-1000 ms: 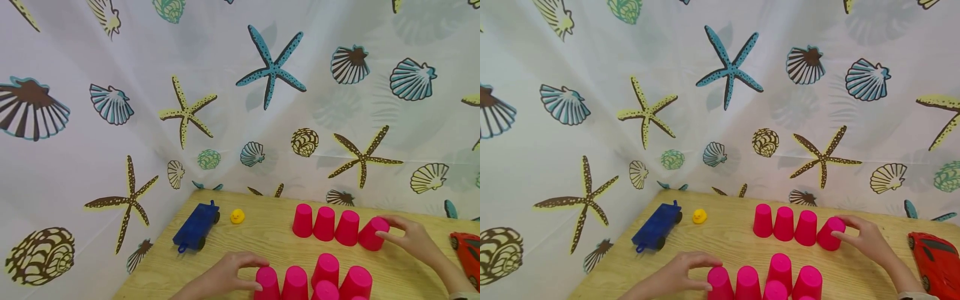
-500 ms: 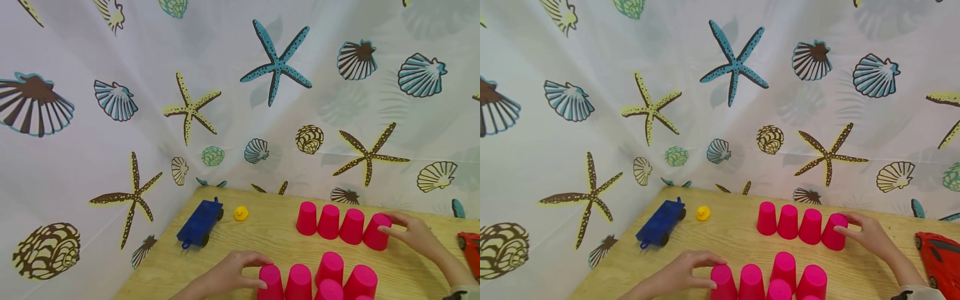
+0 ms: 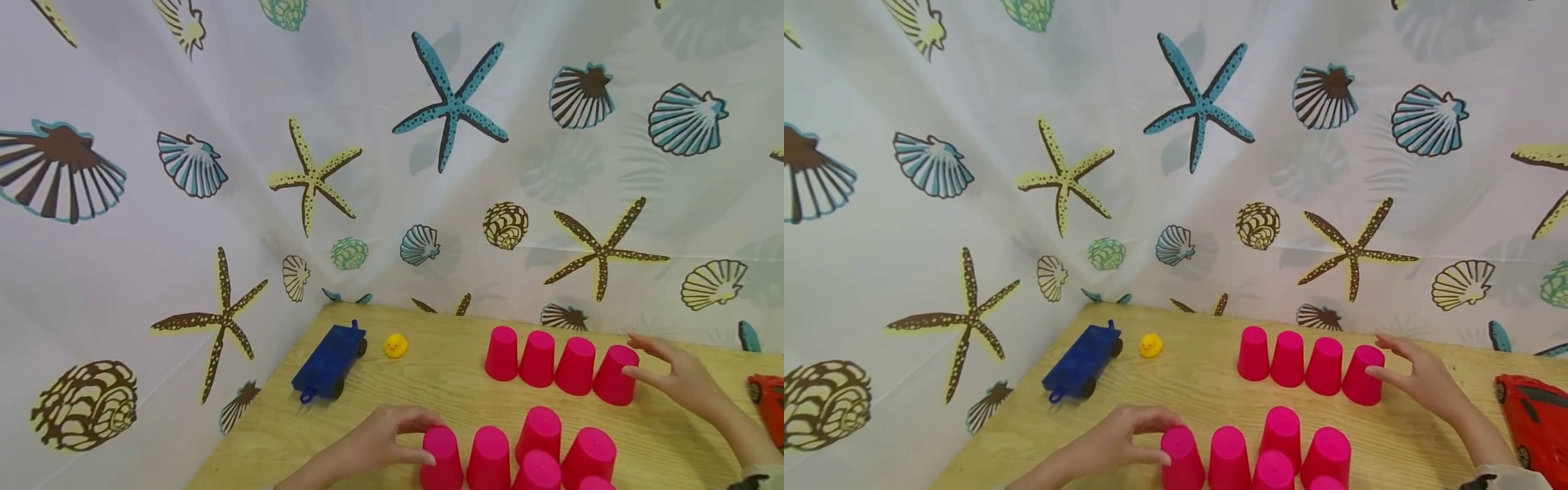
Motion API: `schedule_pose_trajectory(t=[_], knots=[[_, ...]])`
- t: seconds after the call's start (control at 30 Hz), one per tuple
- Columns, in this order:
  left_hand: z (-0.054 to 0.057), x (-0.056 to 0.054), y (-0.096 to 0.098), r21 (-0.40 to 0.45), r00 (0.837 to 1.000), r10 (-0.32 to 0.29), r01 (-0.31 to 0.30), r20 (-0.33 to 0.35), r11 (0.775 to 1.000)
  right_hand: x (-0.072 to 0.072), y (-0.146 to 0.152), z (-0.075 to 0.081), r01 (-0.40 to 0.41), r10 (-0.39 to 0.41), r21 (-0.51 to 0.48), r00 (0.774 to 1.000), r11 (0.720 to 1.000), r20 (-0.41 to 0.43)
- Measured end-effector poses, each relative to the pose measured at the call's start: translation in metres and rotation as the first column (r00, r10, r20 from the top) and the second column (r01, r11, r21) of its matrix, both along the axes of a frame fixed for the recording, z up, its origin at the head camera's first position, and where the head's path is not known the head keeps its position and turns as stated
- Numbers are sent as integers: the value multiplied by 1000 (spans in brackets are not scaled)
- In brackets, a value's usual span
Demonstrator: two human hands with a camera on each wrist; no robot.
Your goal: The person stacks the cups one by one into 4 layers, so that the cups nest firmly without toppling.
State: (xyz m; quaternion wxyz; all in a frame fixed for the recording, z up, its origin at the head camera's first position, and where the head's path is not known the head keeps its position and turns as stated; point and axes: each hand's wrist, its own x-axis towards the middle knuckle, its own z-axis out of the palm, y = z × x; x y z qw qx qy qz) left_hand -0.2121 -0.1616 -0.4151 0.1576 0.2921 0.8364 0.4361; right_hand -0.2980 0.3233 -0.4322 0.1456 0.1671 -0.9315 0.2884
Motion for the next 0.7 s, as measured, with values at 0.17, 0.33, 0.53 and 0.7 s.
schedule_pose_trajectory(t=[0.17,0.33,0.53,0.7], knots=[[8,-3,-6,-13,997,74,-74,-35,997,11,6,4,43,-51,-57,987,997,-151],[26,-10,-13,40,980,145,-140,-139,989,24,5,8,16,-42,-118,976,993,-214],[54,-30,-11,172,912,245,-197,-330,965,44,-5,11,-83,48,-142,971,986,-236],[73,-48,0,239,864,333,-256,-378,937,59,-20,11,-196,154,-125,946,973,-287]])
